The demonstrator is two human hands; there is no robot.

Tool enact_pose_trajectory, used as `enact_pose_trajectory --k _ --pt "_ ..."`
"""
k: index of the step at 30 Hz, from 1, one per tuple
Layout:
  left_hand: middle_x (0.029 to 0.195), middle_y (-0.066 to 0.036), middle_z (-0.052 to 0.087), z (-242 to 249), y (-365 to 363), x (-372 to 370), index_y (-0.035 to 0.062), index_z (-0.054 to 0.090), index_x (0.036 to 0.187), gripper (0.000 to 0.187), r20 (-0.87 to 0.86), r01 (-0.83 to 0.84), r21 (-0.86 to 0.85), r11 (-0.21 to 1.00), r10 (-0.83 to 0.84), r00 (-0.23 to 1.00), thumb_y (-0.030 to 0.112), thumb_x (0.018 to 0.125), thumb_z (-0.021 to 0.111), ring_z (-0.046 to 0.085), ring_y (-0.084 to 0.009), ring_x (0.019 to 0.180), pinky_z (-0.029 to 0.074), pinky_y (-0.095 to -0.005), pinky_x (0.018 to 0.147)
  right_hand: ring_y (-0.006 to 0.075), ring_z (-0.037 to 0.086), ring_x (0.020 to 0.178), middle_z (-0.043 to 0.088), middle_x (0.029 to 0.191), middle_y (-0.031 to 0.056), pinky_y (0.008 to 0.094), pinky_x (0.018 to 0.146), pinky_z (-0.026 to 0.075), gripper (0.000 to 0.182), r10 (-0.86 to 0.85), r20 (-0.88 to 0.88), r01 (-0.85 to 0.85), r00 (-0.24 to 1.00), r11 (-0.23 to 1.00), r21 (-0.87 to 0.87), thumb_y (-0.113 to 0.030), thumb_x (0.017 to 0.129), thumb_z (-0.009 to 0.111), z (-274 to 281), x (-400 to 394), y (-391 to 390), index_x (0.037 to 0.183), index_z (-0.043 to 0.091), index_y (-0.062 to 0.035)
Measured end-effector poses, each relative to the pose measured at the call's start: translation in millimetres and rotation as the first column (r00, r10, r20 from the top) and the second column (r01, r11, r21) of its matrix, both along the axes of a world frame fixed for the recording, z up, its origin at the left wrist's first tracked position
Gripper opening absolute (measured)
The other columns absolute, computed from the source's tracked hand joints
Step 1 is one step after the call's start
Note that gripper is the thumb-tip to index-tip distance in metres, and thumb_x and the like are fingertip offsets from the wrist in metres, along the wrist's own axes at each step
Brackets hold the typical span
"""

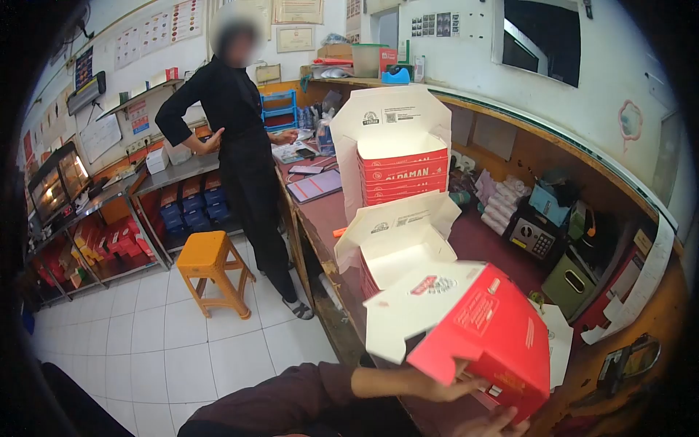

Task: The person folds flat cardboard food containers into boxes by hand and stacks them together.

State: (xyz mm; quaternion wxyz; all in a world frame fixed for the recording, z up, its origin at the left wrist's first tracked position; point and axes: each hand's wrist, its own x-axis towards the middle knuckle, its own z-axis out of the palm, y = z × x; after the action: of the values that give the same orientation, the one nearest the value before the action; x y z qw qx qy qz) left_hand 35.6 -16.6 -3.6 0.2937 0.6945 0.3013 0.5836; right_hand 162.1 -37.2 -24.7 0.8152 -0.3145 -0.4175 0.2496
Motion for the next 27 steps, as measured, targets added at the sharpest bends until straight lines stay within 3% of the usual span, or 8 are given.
enact_pose_trajectory --k 3,5,9,11,13,15,16,27 --pt "0.085 -0.013 0.055 0.8 -10.0 14.7 -0.0093 0.039 0.119 0.049 0.021 -0.294 0.277 0.915 0.3 0.954 0.019 0.084 0.058 0.057 -0.0205 0.075 0.045 -0.0275 0.064 0.0121 0.051 0.072 0.057 0.083 0.0031 0.0224 0.058 0.039 0.02 0.364 -0.528 -0.407 0.767 0.913 0.038 -0.021 0.085 0.057 37.4 -32.5 -18.7 0.095 0.054 -0.0046" --pt "0.096 -0.014 0.054 -9.2 -2.5 8.8 -0.0069 0.037 0.122 0.05 -0.011 -0.004 -0.091 0.996 0.003 1.0 0.022 0.086 0.054 0.055 -0.0212 0.084 0.045 -0.0287 0.07 0.012 0.052 0.072 0.057 0.085 0.0025 0.0211 0.055 0.039 0.017 0.395 -0.54 -0.474 0.743 0.88 -0.008 -0.019 0.084 0.057 1.4 4.4 10.9 0.093 0.055 -0.0041" --pt "0.119 -0.011 0.049 -4.7 1.5 -20.6 0.0033 0.037 0.123 0.049 0.563 0.537 -0.273 0.798 -0.32 0.762 0.038 0.089 0.047 0.054 -0.0218 0.099 0.045 -0.0345 0.081 0.0126 0.052 0.072 0.056 0.089 0.0054 0.0221 0.054 0.041 0.022 0.967 0.228 -0.99 0.115 0.093 0.105 -0.009 0.082 0.056 -9.8 49.8 38.5 0.103 0.052 -0.0016" --pt "0.123 -0.009 0.046 29.0 -1.8 -41.4 0.0073 0.032 0.131 0.073 0.728 0.868 0.151 0.473 -0.648 0.226 0.063 0.085 0.022 0.043 -0.0233 0.114 0.034 -0.0406 0.094 0.0146 0.052 0.073 0.056 0.096 0.0101 0.0212 0.057 0.042 0.034 0.658 -0.223 -0.631 0.719 0.753 0.188 -0.002 0.08 0.054 43.1 6.3 -19.6 0.113 0.045 -0.0003" --pt "0.123 -0.009 0.048 32.7 -3.0 -47.7 0.0078 0.036 0.129 0.066 0.737 0.832 -0.153 0.533 -0.5 0.456 0.056 0.084 0.041 0.043 -0.0205 0.114 0.033 -0.0388 0.096 0.0213 0.055 0.085 0.051 0.109 0.0154 0.0245 0.069 0.045 0.044 0.505 0.671 -0.84 0.543 0.341 0.423 0.002 0.079 0.052 30.6 24.1 22.7 0.12 0.038 0.0004" --pt "0.114 -0.007 0.052 38.9 -15.4 -33.2 0.0064 0.042 0.123 0.057 0.459 0.505 -0.237 0.83 -0.362 0.811 0.047 0.083 0.05 0.047 -0.0166 0.107 0.039 -0.0352 0.09 0.0248 0.054 0.092 0.049 0.113 0.0171 0.0295 0.076 0.045 0.044 0.264 0.278 -0.365 0.923 0.828 0.426 0.001 0.078 0.054 12.9 -2.4 -14.9 0.119 0.039 0.0013" --pt "0.106 -0.005 0.056 38.4 -21.2 -25.2 0.0051 0.048 0.118 0.049 0.138 0.09 -0.161 0.983 -0.068 0.988 0.038 0.082 0.058 0.051 -0.0127 0.101 0.044 -0.0316 0.085 0.0242 0.054 0.092 0.049 0.112 0.0169 0.0295 0.075 0.045 0.044 0.171 0.252 -0.255 0.952 0.9 0.354 0.0 0.078 0.055 8.3 -11.3 -19.2 0.119 0.04 0.0014" --pt "0.121 -0.01 0.049 37.6 -10.8 -48.4 0.0062 0.04 0.126 0.055 0.856 0.799 -0.439 0.41 -0.078 0.511 0.039 0.084 0.055 0.052 -0.016 0.105 0.041 -0.0295 0.09 0.0222 0.057 0.087 0.056 0.102 0.0163 0.0324 0.074 0.048 0.047 -0.107 0.742 -0.112 0.662 0.965 0.239 -0.004 0.079 0.059 -32.4 -16.6 13.0 0.121 0.04 0.0042"
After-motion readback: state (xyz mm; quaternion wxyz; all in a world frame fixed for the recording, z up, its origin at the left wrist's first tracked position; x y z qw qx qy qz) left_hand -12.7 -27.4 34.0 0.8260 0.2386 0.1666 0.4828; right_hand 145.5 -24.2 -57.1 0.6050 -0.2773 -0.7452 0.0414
